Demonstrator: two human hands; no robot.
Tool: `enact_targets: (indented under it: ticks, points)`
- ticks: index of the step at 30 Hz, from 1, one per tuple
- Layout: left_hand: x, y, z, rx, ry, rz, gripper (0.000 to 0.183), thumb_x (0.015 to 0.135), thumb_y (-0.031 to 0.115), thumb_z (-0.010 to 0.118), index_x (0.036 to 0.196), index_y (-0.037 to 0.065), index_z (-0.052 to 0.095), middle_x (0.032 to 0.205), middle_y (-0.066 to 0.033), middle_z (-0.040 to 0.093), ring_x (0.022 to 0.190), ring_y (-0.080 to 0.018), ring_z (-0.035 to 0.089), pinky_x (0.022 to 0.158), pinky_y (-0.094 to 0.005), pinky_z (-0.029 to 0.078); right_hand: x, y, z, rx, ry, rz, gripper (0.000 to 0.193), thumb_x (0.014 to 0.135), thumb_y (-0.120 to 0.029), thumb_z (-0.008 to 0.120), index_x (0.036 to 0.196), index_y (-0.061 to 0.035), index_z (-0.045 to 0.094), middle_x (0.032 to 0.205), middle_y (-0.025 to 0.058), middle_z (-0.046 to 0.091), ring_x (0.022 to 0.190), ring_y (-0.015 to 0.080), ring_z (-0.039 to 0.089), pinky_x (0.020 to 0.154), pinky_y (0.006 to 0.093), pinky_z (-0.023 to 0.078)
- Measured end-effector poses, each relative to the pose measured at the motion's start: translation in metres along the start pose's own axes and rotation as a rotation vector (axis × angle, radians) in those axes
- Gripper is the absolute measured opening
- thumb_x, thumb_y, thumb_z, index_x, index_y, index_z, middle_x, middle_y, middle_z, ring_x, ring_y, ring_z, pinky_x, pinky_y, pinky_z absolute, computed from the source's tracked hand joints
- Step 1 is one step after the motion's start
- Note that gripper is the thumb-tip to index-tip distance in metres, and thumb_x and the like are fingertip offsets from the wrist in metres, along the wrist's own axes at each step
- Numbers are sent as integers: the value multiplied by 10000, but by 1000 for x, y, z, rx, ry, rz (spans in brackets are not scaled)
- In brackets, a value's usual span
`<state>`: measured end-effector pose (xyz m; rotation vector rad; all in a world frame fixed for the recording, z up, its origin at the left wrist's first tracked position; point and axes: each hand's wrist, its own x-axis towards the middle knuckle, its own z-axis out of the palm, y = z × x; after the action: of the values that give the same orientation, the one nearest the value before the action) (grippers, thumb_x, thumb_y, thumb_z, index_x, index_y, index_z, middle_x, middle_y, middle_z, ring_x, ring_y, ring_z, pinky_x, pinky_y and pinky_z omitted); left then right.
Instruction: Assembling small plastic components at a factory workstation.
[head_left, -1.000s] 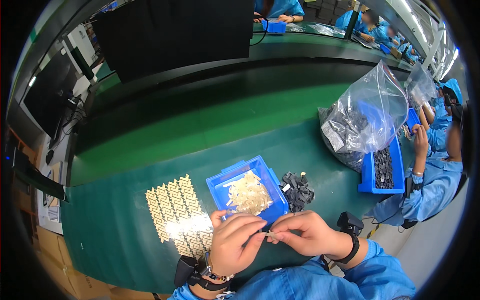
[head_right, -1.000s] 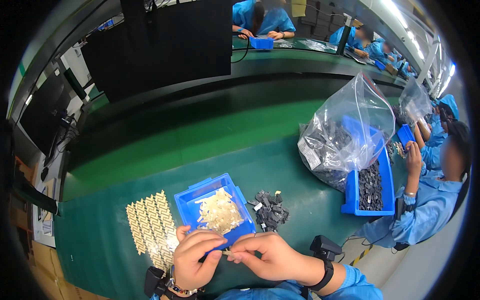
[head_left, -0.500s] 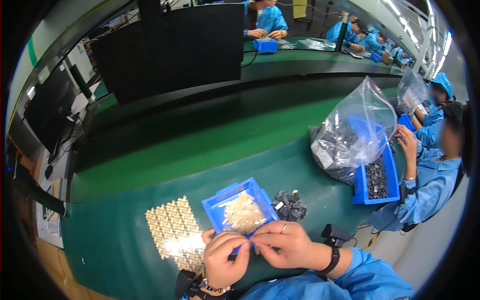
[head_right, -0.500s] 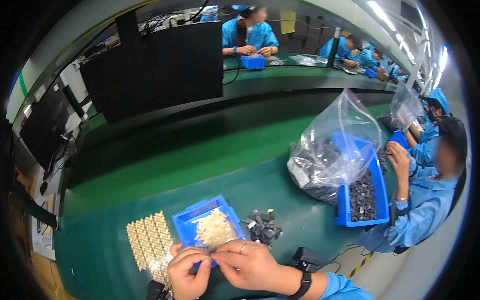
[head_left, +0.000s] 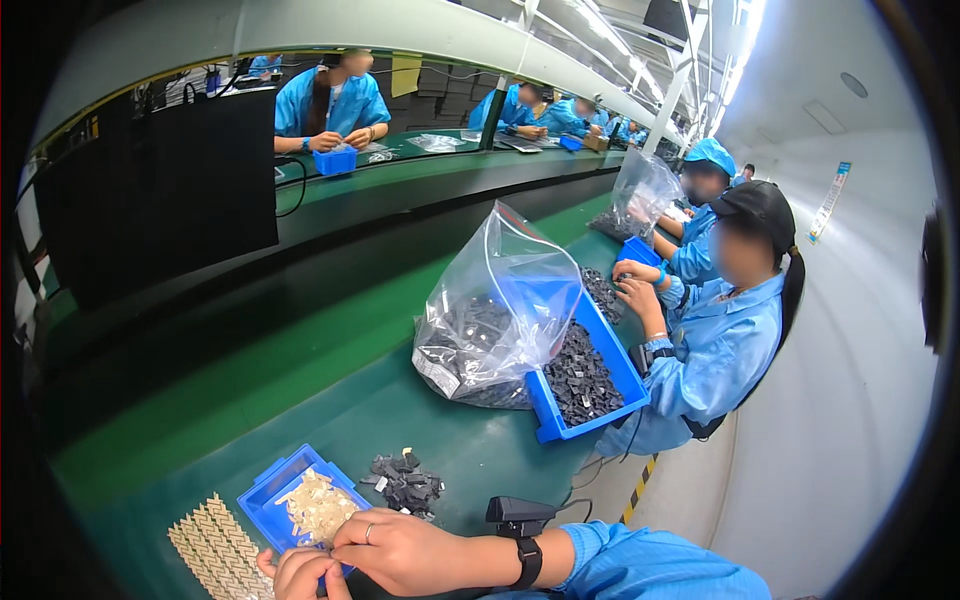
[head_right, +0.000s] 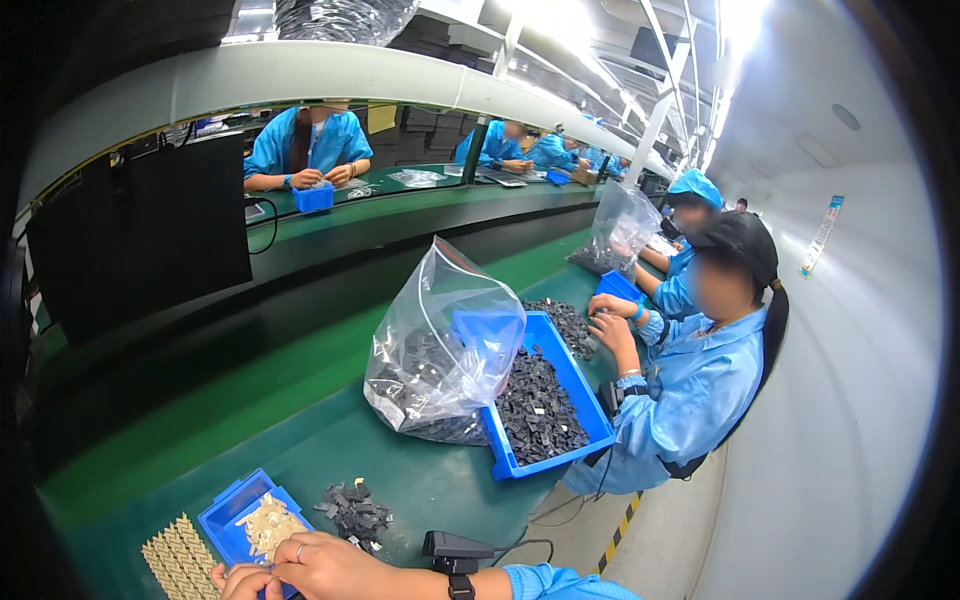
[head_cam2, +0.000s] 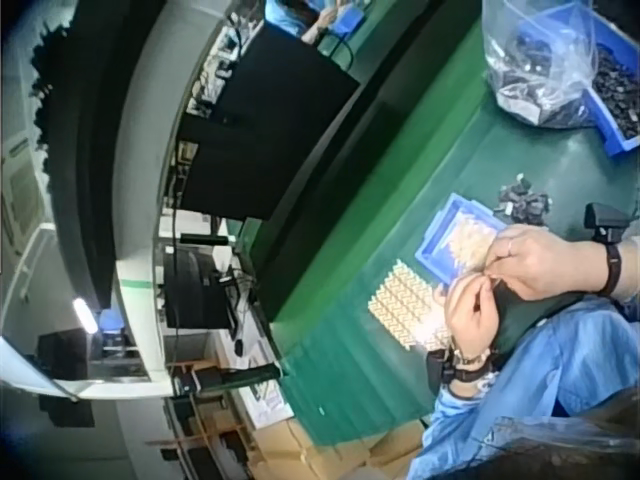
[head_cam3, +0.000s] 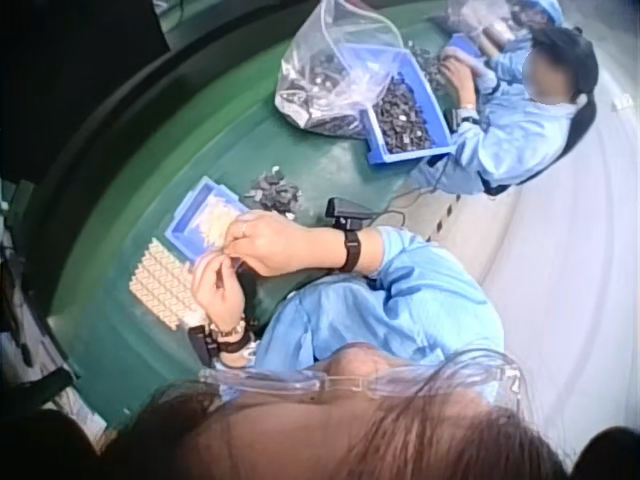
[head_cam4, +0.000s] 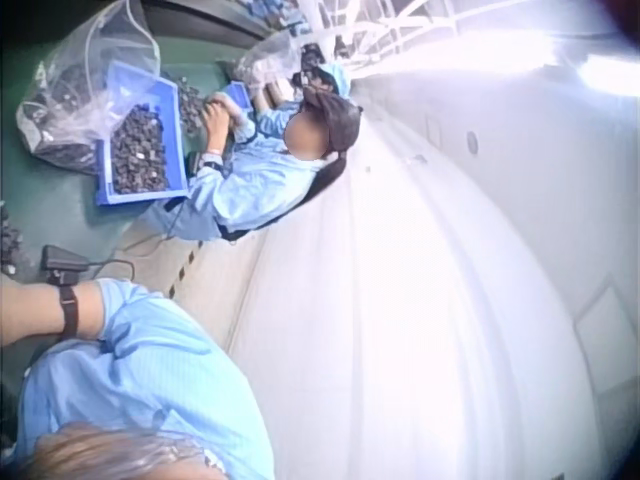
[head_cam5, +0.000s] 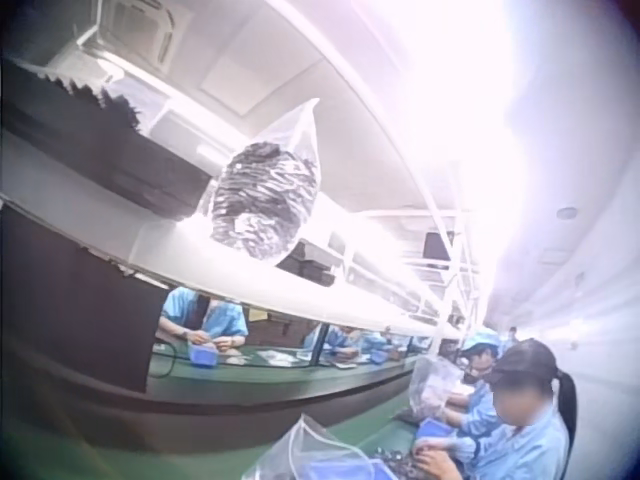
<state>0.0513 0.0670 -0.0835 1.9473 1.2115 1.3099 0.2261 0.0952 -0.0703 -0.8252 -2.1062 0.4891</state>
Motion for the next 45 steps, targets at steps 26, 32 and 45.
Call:
enact_targets:
  ticks: [26,32,45]
  points:
    - [-10,-12,6,146,127,-182,62,831,38,685,871,76,714,844,-31,717,818,-194,675,951,-384,291,-1,12,-4,2,18,118,243,742,46,653,979,16,700,950,136,700,839,305,696,758,367,574]
    - [-7,-11,2,177,60,-134,50,876,65,674,909,73,709,860,-19,726,830,-163,679,980,-387,268,2,9,5,162,-36,162,152,782,-5,697,933,-9,711,894,121,684,792,301,675,708,368,562]
    - [-5,-7,1,198,72,-59,37,825,59,716,861,53,717,872,-31,717,851,-183,675,953,-382,280,0,3,7,237,-5,218,119,774,27,674,890,3,680,865,131,652,782,313,647,694,376,536]
